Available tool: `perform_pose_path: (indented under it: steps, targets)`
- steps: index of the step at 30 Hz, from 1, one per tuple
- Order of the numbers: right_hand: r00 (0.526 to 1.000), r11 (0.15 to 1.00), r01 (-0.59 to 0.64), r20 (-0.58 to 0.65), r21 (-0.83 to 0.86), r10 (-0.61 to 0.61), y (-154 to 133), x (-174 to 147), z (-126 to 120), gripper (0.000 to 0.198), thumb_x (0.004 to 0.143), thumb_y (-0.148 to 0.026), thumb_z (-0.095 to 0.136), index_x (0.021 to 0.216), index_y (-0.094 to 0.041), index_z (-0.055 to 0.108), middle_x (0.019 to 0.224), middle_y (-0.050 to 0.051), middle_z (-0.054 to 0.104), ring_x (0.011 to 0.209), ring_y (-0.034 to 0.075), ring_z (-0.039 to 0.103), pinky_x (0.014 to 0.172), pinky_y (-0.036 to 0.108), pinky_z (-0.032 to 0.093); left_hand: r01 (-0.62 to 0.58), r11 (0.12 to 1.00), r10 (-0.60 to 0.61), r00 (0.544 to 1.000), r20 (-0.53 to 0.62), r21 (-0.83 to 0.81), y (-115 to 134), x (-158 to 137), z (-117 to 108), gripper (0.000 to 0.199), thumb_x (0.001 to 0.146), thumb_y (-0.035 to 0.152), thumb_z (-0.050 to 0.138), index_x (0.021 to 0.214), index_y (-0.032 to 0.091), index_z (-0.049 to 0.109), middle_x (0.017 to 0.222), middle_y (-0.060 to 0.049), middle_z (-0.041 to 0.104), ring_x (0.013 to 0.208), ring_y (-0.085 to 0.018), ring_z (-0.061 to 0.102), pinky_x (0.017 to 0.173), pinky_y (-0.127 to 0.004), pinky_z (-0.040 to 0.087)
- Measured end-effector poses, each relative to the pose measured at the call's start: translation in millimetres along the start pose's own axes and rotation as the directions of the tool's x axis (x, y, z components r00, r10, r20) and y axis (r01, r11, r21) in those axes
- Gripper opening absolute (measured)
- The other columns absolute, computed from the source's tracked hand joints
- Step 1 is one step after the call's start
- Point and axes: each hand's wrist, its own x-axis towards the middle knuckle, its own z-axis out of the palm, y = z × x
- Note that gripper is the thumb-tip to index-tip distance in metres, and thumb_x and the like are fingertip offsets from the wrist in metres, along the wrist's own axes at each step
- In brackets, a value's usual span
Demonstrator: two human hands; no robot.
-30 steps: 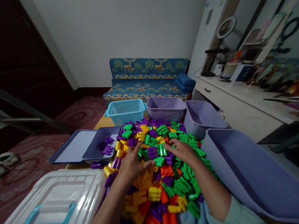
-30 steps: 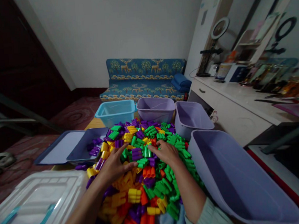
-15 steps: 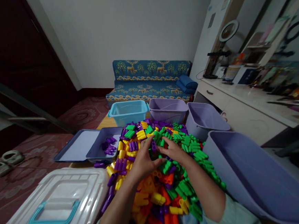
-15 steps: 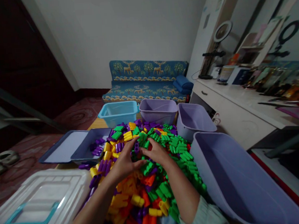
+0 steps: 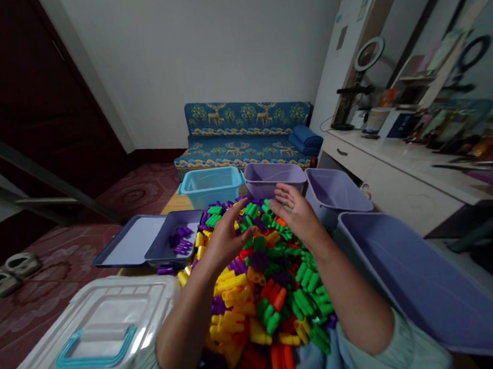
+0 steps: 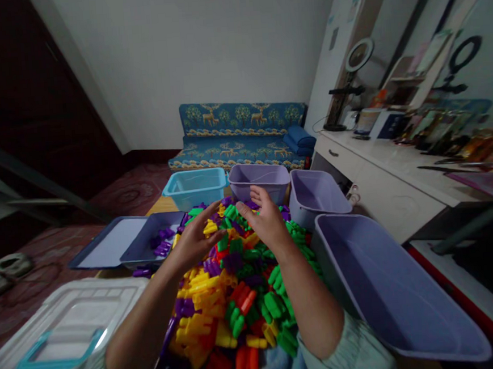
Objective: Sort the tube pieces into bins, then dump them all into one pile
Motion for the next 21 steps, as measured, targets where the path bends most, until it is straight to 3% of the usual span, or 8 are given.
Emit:
perform_pose_path:
  steps: [3,6,8,12,15,21]
  targets:
    - [0.997,0.989,0.003,0.071,-0.145,0.007,10,-17,-14,0.058,0.076,-0.050,0.066,0.124,-0.019,0.054,0.127,0.012,0.059,0.119,0.025,0.055,0.102,0.042,0.041,0.036,0.984,-0.040,0.999,0.021,0.176,-4,-23,-10,0.053,0.081,0.027,0.061,0.133,0.018,0.052,0.132,-0.014,0.055,0.122,-0.028,0.052,0.103,-0.046,0.041]
    - [0.968,0.961,-0.012,0.236,-0.278,0.080,11,-59,-25,0.060,0.073,-0.047,0.069,0.127,-0.024,0.055,0.129,0.009,0.059,0.119,0.027,0.055,0.102,0.044,0.043,0.050,0.963,-0.070,0.995,0.071,0.263,-1,-66,-16,0.056,0.078,0.033,0.065,0.132,0.027,0.052,0.135,-0.011,0.052,0.125,-0.030,0.049,0.102,-0.049,0.042]
    - [0.933,0.925,0.026,0.342,-0.378,0.113,9,-96,-27,0.077,0.064,-0.046,0.077,0.133,-0.029,0.050,0.138,0.007,0.052,0.127,0.029,0.048,0.106,0.046,0.039,0.021,0.956,-0.061,0.990,0.128,0.293,4,-99,-15,0.070,0.073,0.033,0.071,0.138,0.032,0.045,0.143,-0.011,0.044,0.130,-0.033,0.043,0.103,-0.052,0.041]
    - [0.836,0.841,0.236,0.543,-0.488,0.081,18,-157,-15,0.110,0.049,-0.041,0.086,0.145,-0.038,0.032,0.153,0.005,0.031,0.140,0.034,0.028,0.113,0.053,0.027,0.027,0.920,-0.150,0.946,0.287,0.391,8,-146,1,0.107,0.050,0.028,0.085,0.143,0.040,0.034,0.152,-0.012,0.030,0.137,-0.042,0.029,0.105,-0.063,0.034]
    - [0.827,0.762,0.341,0.561,-0.550,0.035,33,-172,-3,0.108,0.053,-0.035,0.084,0.146,-0.039,0.029,0.157,0.003,0.020,0.142,0.035,0.020,0.114,0.057,0.021,0.045,0.898,-0.186,0.941,0.284,0.437,1,-156,16,0.107,0.051,0.025,0.083,0.144,0.038,0.033,0.153,-0.014,0.028,0.139,-0.042,0.025,0.107,-0.064,0.030]
    - [0.866,0.744,0.421,0.474,-0.519,-0.160,46,-160,9,0.078,0.069,-0.014,0.062,0.141,-0.035,0.039,0.146,0.004,0.040,0.131,0.027,0.039,0.108,0.049,0.036,0.000,0.899,-0.083,0.982,0.171,0.437,-6,-146,31,0.077,0.067,0.011,0.063,0.138,0.033,0.043,0.144,-0.010,0.042,0.132,-0.032,0.039,0.105,-0.053,0.040]
